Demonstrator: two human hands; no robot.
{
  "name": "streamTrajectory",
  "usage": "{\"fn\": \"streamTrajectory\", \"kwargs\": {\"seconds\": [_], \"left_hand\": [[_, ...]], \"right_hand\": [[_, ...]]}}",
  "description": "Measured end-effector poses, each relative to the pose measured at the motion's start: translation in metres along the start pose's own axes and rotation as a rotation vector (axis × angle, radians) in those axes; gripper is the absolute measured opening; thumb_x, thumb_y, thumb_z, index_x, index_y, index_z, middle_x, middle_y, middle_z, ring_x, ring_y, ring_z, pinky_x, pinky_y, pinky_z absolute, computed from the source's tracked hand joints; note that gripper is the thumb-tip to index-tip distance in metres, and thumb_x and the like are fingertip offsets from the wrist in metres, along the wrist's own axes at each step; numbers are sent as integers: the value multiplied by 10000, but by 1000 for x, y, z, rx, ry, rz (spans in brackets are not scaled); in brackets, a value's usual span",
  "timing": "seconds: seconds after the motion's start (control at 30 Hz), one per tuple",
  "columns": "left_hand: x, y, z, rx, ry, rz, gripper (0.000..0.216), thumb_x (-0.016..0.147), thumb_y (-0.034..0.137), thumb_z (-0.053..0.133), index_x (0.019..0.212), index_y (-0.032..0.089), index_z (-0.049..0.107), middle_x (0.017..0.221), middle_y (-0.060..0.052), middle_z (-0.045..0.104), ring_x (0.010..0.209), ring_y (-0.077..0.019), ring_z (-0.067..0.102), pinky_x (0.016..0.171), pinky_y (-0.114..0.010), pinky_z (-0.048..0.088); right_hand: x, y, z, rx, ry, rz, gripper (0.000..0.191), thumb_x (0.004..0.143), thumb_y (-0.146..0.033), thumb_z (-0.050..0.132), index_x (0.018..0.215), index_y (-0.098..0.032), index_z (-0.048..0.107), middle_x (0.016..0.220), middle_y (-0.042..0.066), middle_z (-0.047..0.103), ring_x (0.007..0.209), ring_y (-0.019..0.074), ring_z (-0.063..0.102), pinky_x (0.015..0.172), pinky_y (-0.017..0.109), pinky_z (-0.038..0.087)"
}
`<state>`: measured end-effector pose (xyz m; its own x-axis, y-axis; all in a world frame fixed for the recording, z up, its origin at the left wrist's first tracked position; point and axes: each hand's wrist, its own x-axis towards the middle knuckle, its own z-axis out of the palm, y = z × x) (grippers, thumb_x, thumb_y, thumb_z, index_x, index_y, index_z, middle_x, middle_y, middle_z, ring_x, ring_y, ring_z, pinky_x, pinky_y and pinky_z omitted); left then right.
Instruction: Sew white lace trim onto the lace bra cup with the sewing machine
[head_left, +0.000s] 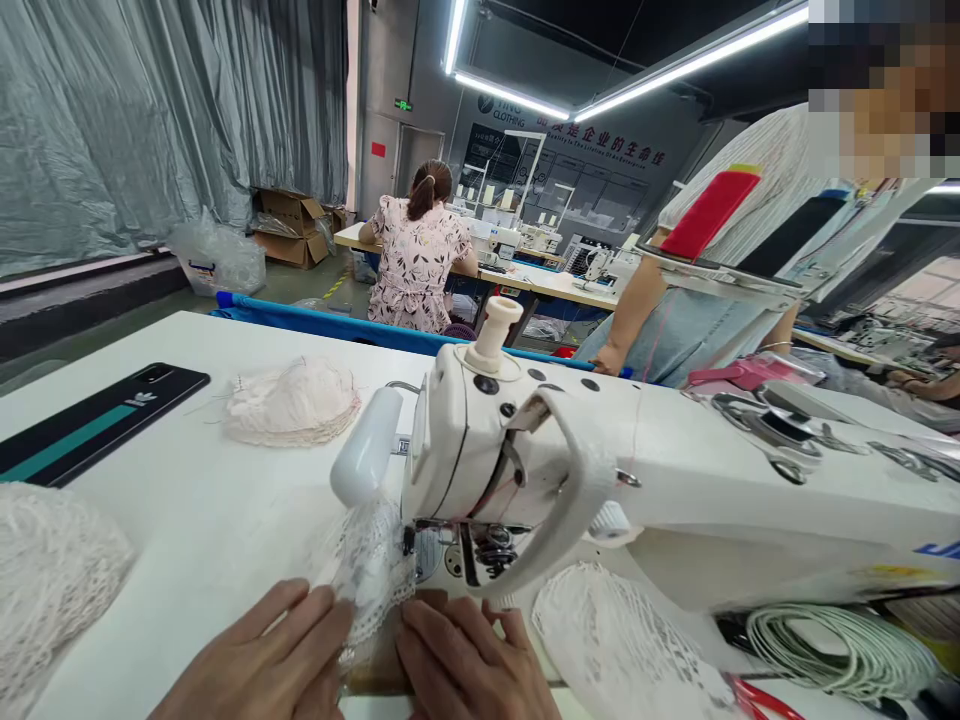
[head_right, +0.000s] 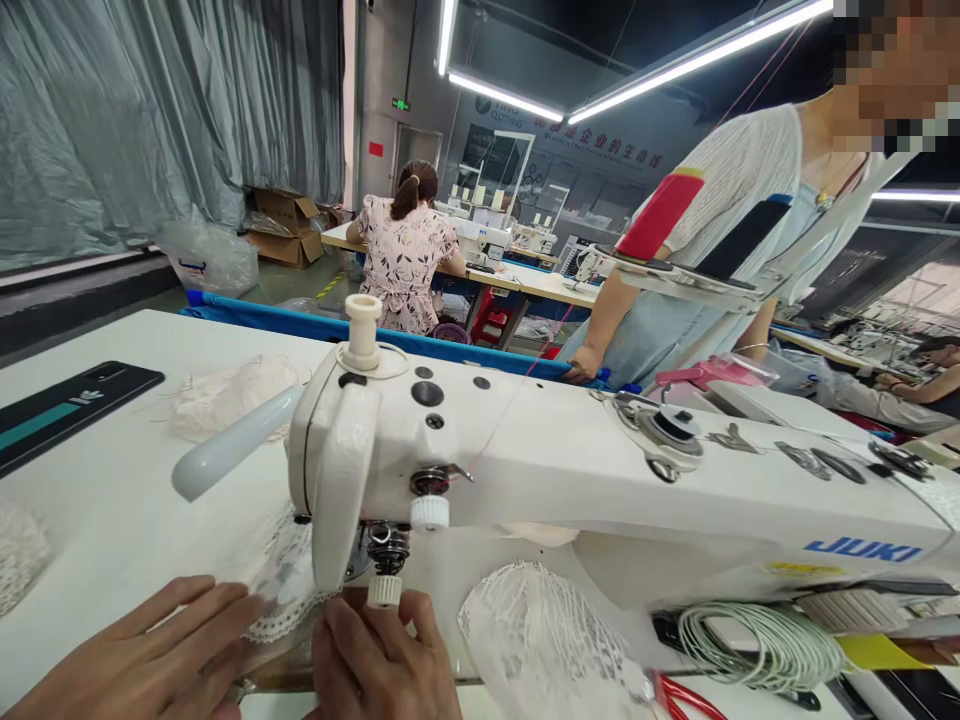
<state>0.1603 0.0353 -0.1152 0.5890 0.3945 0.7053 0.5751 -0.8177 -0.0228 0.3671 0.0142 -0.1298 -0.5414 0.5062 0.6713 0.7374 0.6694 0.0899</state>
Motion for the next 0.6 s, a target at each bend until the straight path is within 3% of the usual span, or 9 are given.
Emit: {"fn": "streamTrajectory", "kwargs": {"seconds": [0.1, 0.33, 0.43, 0.6], "left_hand": [[4, 0, 4, 8, -23, 57, 423, 937, 88, 367, 676, 240, 663, 826, 15, 754, 789, -139, 643, 880, -300, 390], [1, 0, 11, 90, -131, 53, 463, 952, 69, 283, 778, 229, 682, 695, 21, 707, 654, -153, 594, 834, -335, 362], [3, -3, 13, 46, -144, 26, 486, 952, 100, 293, 658, 223, 659, 650, 13, 666, 608, -164, 549, 779, -346, 346], [10, -6, 21, 13, -114, 146, 539, 1003, 166, 257, 659, 232, 667, 756, 4, 710, 814, -159, 577, 898, -339, 316]], "right_hand": [[1, -1, 0, -7, 5, 2, 510, 1043, -345, 214, 891, -166, 667, 895, 50, 718, 667, 145, 575, 618, 311, 309], [5, -1, -1, 6, 26, 20, 469, 1045, -271, 234, 877, -160, 657, 886, 15, 725, 619, 126, 569, 563, 319, 294], [4, -1, 0, 18, 39, 25, 471, 1046, -259, 237, 856, -162, 657, 877, 8, 726, 630, 120, 574, 541, 315, 284], [3, -2, 3, 31, 97, 30, 425, 1040, -242, 287, 822, -174, 645, 834, -9, 716, 645, 117, 585, 559, 302, 299]]}}
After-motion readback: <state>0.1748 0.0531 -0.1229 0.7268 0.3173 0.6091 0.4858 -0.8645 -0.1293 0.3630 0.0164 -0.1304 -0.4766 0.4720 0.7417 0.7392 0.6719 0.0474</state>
